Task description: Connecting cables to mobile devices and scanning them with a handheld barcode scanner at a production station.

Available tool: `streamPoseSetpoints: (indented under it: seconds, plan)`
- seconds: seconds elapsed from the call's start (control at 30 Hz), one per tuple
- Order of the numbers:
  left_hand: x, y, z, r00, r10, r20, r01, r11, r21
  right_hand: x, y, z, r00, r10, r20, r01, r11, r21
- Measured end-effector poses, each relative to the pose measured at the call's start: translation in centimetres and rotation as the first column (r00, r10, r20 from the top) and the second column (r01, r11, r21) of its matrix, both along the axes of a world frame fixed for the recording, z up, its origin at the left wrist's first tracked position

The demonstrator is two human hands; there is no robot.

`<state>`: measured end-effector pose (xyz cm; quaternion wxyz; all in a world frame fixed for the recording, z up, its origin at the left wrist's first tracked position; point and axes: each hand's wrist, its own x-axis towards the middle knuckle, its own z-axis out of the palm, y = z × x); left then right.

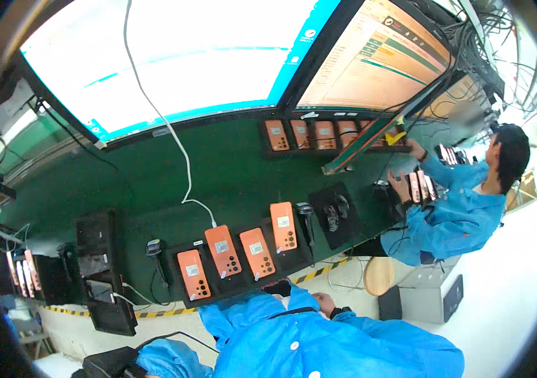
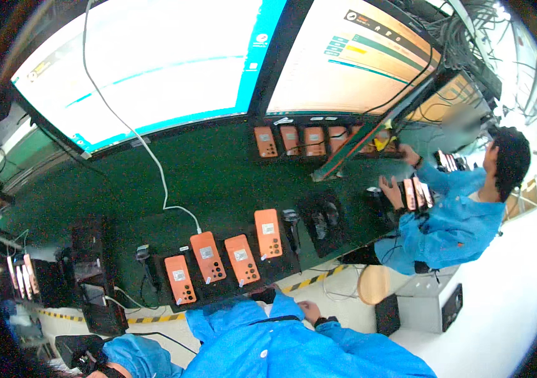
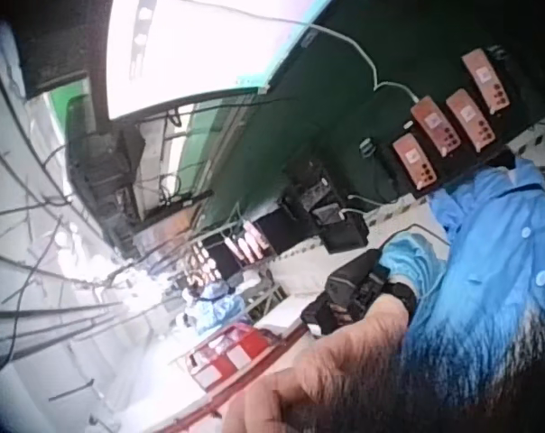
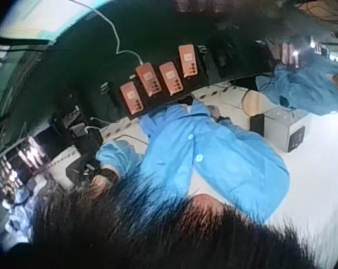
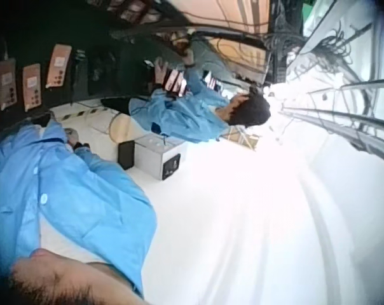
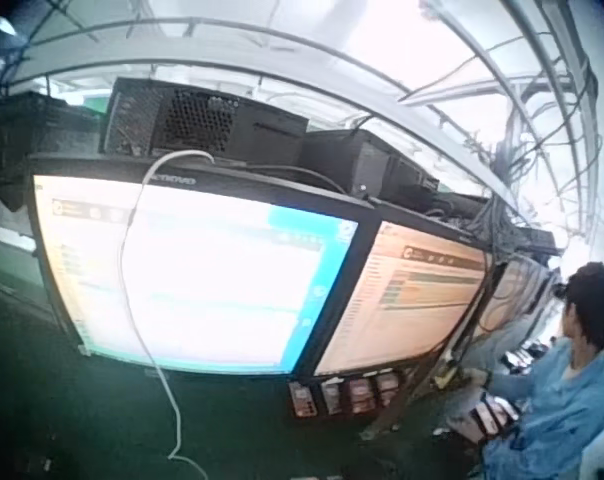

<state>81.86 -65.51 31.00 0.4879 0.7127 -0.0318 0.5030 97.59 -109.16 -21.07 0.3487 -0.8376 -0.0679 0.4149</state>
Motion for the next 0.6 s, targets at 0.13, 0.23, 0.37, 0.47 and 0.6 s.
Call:
streamPoseSetpoints:
  seconds: [0.13,0.23,0.37,0.47,0.6]
  plan:
    - [-1.5,-1.4,-0.3,0.990,0.128,-0.057,-0.131,0.991,-0.039,5.2,4.1,1.2,0.971,-0.037,-0.236,0.064,0.992,0.105]
    - [-1.0,-2.5,-0.6,0.981,0.160,-0.105,-0.167,0.984,-0.064,6.1,5.6,0.4,0.971,-0.018,-0.238,0.027,0.999,0.035]
    - [-1.5,-4.4,-1.8,0.963,0.231,-0.138,-0.247,0.962,-0.114,6.6,5.4,-0.8,0.960,0.245,-0.139,-0.239,0.969,0.060]
    - [-2.8,-5.8,-3.2,0.953,0.268,-0.144,-0.291,0.940,-0.177,9.3,3.9,-3.3,0.845,0.534,0.032,-0.534,0.845,-0.023]
    - [-4.3,-7.2,-4.7,0.929,0.276,-0.248,-0.330,0.919,-0.214,7.9,4.9,-4.0,0.775,0.632,-0.023,-0.632,0.775,-0.017]
